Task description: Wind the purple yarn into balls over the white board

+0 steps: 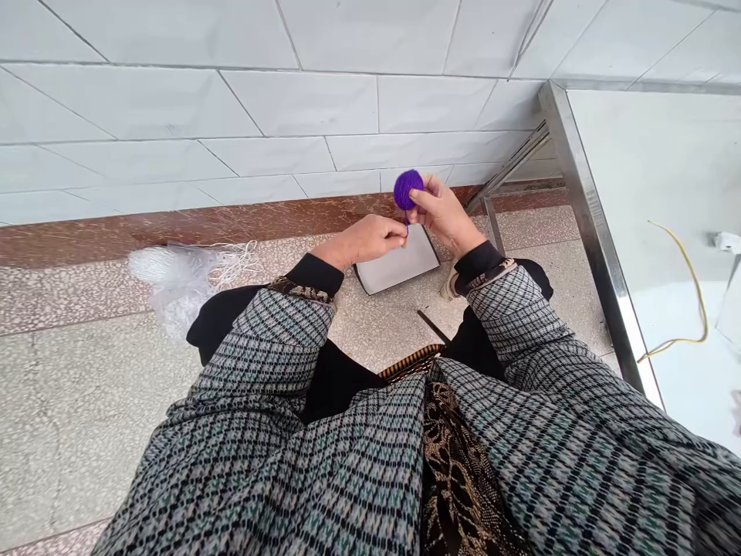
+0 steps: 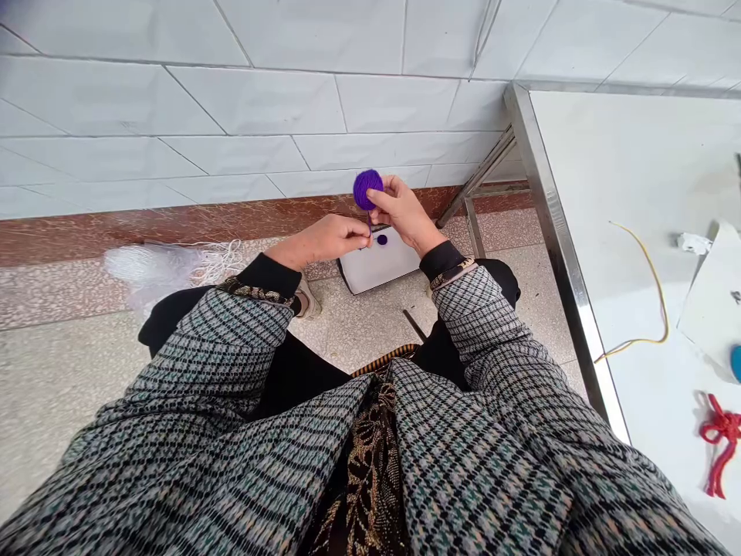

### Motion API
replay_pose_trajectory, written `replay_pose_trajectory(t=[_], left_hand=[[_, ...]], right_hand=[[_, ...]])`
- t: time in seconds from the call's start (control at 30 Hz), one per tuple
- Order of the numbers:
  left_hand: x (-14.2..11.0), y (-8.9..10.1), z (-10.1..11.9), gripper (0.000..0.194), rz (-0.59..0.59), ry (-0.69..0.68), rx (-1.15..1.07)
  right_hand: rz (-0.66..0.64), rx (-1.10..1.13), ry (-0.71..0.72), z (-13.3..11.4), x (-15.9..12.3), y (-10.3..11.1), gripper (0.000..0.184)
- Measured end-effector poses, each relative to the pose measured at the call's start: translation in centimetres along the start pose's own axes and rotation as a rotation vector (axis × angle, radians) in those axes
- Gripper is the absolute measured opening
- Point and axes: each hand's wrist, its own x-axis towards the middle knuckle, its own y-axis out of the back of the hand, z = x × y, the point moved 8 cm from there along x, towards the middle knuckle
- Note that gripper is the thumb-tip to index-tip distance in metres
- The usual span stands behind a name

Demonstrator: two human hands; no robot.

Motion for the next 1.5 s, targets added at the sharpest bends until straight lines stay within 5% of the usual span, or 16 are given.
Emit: replay_pose_trajectory(t=[0.1, 0.23, 0.33, 0.57, 0.73, 0.83, 0.97, 1.13, 1.27, 1.5], left_hand=[[-0.7, 1.2, 0.9, 0.020, 0.035, -0.031, 0.021], [-1.9, 4.5, 0.6, 0.021, 0.216, 0.004, 0.054], [-2.6, 5.5, -0.7, 0.022, 0.291, 0.085, 0.065], [-2.7, 3.0, -0.9, 0.020, 0.264, 0.064, 0.009], [-3.4, 2.4, 1.6, 0.021, 0.178, -0.025, 0.089], [-4.2, 3.2, 2.5, 0.022, 0.169, -0.035, 0.120], [-4.7, 3.9, 2.4, 0.023, 0.172, -0.017, 0.122], [-4.3, 4.6, 1.7, 0.022, 0.272, 0.005, 0.068], [-3.4, 5.1, 1.4, 0.022, 0.353, 0.056, -0.001], [-1.1, 4.7, 0.3, 0.023, 0.410, 0.137, -0.017]], right_hand=[[0.022, -0.282, -0.101, 1.1, 0.1, 0.7, 0.038], [-0.474, -0.425, -0.201, 2.6, -1.3, -2.2, 0.036], [-0.617, -0.205, -0.096, 1.1, -2.2, -3.4, 0.033], [-0.293, 0.026, -0.013, -1.4, -0.6, -2.9, 0.051], [-0.071, -0.087, -0.007, -1.1, 0.6, -2.4, 0.034], [-0.183, -0.373, -0.095, -0.6, -0.3, -3.3, 0.031], [-0.542, -0.652, -0.191, 0.0, -2.6, -5.1, 0.034], [-0.745, -0.556, -0.128, -0.4, -3.7, -5.5, 0.035], [-0.685, -0.271, -0.038, -1.8, -3.8, -4.8, 0.037], [-0.261, -0.078, 0.030, -3.7, -4.1, -1.2, 0.035]])
